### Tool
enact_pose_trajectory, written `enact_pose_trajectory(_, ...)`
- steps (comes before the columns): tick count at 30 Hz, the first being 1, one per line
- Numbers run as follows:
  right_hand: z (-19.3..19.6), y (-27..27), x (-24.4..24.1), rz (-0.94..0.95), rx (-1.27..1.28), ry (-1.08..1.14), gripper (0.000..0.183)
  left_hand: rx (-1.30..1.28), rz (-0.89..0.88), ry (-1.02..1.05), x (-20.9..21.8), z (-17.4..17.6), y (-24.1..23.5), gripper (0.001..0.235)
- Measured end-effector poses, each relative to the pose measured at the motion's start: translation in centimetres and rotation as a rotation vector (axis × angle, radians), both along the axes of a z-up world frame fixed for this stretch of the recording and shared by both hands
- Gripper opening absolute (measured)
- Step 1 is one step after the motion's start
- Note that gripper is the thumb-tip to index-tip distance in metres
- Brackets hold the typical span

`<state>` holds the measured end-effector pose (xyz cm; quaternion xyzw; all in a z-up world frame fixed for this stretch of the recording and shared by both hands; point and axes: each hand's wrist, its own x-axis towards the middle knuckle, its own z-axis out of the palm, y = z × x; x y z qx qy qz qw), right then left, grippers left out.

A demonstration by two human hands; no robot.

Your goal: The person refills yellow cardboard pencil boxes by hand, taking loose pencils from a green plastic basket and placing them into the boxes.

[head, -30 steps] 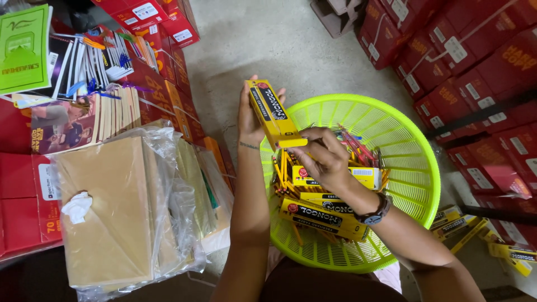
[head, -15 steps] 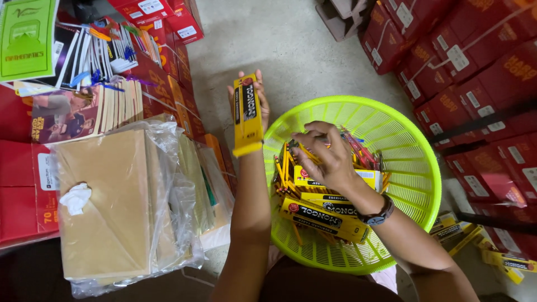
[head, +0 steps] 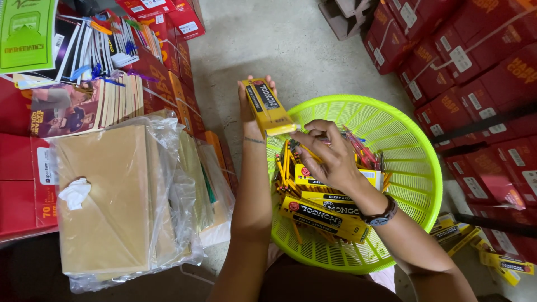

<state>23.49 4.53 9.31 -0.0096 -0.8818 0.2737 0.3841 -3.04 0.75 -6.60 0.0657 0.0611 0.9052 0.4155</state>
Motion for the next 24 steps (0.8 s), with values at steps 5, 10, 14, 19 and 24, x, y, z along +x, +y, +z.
enact_pose_trajectory(5,0.8,-0.1,-0.1,0.016,0.013,-0.061,0.034,0.154,-0.066,0.059,-1.0,-1.9,0.2,0.04)
enact_pose_trajectory(10,-1.0,1.4,0.2,0.011,-0.085,0.028,0.024,0.373,-0.158,-0.017,-0.8,0.1,-0.6,0.047)
enact_pose_trajectory(14,-1.7,4.2,-0.4,-0.033,-0.28,-0.348,0.021,0.409,-0.155,-0.119,-0.7,-0.7,-0.7,0.046)
enact_pose_trajectory(19,-9.8,5.5,-2.1,-0.163,-0.249,-0.848,0.022,0.401,-0.133,-0.292,-0.5,-0.8,-0.5,0.043)
enact_pose_trajectory(24,-14.9,3.3,-3.3,-0.123,-0.111,-0.867,0.024,0.355,-0.068,-0.285,-0.4,-1.2,-0.5,0.04)
